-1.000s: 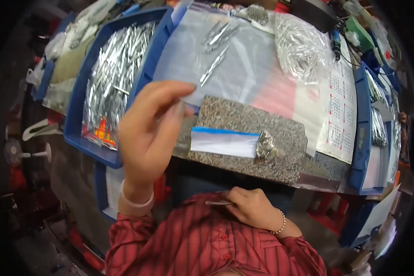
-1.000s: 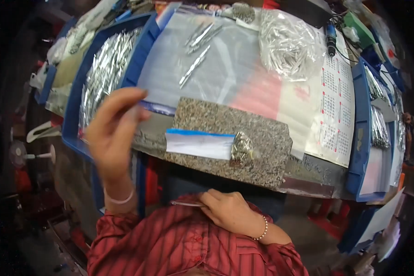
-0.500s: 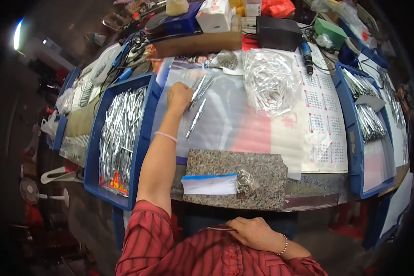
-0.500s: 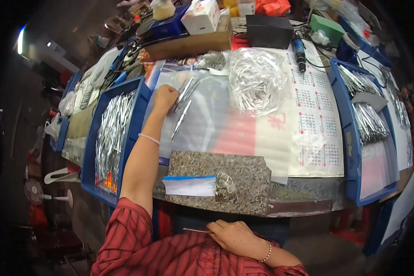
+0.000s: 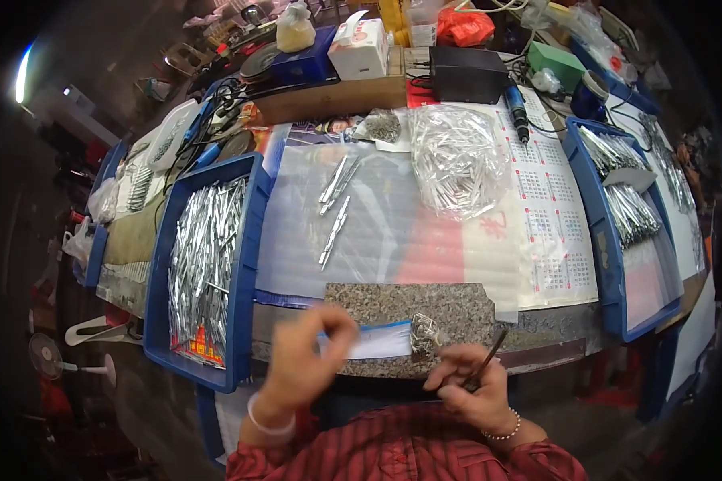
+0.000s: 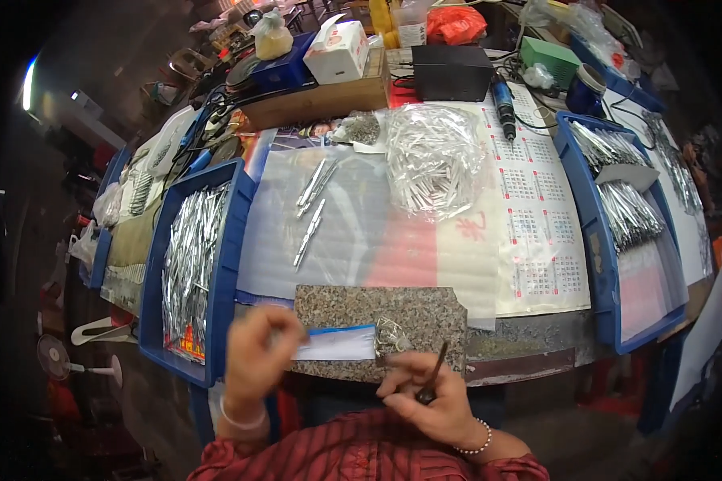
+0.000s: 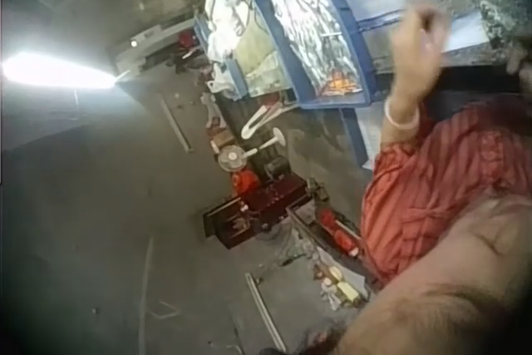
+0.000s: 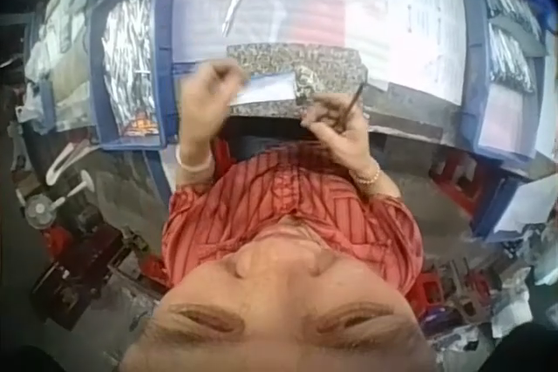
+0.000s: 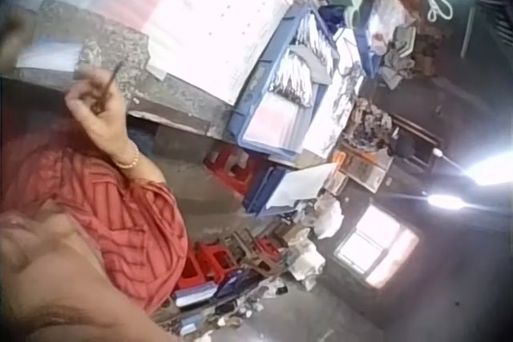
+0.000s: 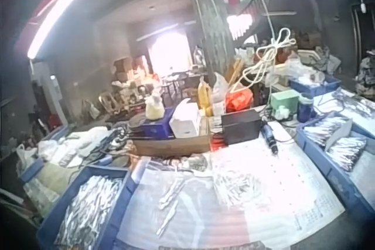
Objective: Manually assembling small metal pins into plastic strips using pliers and a small hammer on a stone base.
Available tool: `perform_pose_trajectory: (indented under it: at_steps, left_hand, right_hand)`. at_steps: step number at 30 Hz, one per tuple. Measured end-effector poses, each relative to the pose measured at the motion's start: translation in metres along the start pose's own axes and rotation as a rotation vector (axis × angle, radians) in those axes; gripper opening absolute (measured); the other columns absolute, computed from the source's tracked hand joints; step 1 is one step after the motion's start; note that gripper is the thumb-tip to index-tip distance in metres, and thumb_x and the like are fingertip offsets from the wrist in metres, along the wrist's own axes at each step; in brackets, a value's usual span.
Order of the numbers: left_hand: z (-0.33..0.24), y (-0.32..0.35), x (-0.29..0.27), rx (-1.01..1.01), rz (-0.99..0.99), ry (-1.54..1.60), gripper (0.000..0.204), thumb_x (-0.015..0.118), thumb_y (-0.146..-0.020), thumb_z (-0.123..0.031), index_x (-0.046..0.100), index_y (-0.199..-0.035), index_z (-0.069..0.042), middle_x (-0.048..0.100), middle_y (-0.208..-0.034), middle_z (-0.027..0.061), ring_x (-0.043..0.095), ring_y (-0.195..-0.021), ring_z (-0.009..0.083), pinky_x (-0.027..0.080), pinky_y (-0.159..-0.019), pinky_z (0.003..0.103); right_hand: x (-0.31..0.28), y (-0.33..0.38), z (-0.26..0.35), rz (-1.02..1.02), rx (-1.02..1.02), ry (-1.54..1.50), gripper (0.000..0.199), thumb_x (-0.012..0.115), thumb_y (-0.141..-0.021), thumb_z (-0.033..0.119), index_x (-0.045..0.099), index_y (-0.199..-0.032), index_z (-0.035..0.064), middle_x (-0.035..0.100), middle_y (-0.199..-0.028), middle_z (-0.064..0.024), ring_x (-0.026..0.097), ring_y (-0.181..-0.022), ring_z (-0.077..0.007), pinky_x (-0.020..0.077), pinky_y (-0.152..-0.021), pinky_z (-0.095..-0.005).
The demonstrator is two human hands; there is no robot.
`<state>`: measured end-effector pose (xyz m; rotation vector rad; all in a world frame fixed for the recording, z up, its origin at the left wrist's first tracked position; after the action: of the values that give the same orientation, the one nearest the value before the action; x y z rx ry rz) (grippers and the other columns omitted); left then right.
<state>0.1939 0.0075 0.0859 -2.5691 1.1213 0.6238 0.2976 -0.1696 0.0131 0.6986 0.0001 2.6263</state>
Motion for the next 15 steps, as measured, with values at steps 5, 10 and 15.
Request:
perform_pose_trajectory:
  at_steps: [5, 10, 15]
  left_hand:
    - [-0.021, 0.060, 0.036, 0.200, 0.213, 0.107, 0.013, 0.068, -0.078, 0.000, 0.064, -0.090, -0.002, 0.063, -0.076, 0.0094, 0.062, -0.062, 0.0204, 0.048, -0.055, 0.028]
    - [-0.003, 0.069, 0.020, 0.180, 0.164, 0.440, 0.017, 0.071, -0.077, -0.001, 0.065, -0.092, 0.001, 0.065, -0.078, 0.0108, 0.062, -0.065, 0.0175, 0.048, -0.057, 0.027]
    - [-0.001, 0.074, 0.009, 0.256, 0.151, 0.551, 0.018, 0.070, -0.079, -0.004, 0.065, -0.095, 0.003, 0.066, -0.079, 0.0125, 0.063, -0.068, 0.0196, 0.049, -0.060, 0.027]
  right_hand:
    - [0.009, -0.012, 0.005, -0.001, 0.068, -0.009, 0.017, 0.069, -0.083, 0.001, 0.063, -0.099, 0.0012, 0.062, -0.078, -0.0038, 0.054, -0.056, -0.0055, 0.0417, -0.049, -0.0187]
    - [0.024, -0.007, -0.005, 0.025, 0.146, 0.139, 0.009, 0.069, -0.084, 0.005, 0.065, -0.091, 0.0007, 0.063, -0.079, -0.0006, 0.056, -0.060, -0.0047, 0.0421, -0.052, -0.0193]
    - [0.035, -0.019, 0.018, 0.159, -0.081, 0.621, 0.011, 0.070, -0.084, 0.008, 0.065, -0.090, 0.0001, 0.065, -0.077, -0.0030, 0.058, -0.066, -0.0062, 0.0464, -0.059, -0.0224]
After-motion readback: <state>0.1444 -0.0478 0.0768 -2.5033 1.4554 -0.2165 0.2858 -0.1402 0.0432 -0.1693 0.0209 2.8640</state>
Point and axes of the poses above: each hand's wrist, its own y-axis away from the middle knuckle, its own x-axis out of the palm, z = x × y, the point moved 10 cm from there along -y, towards the middle knuckle
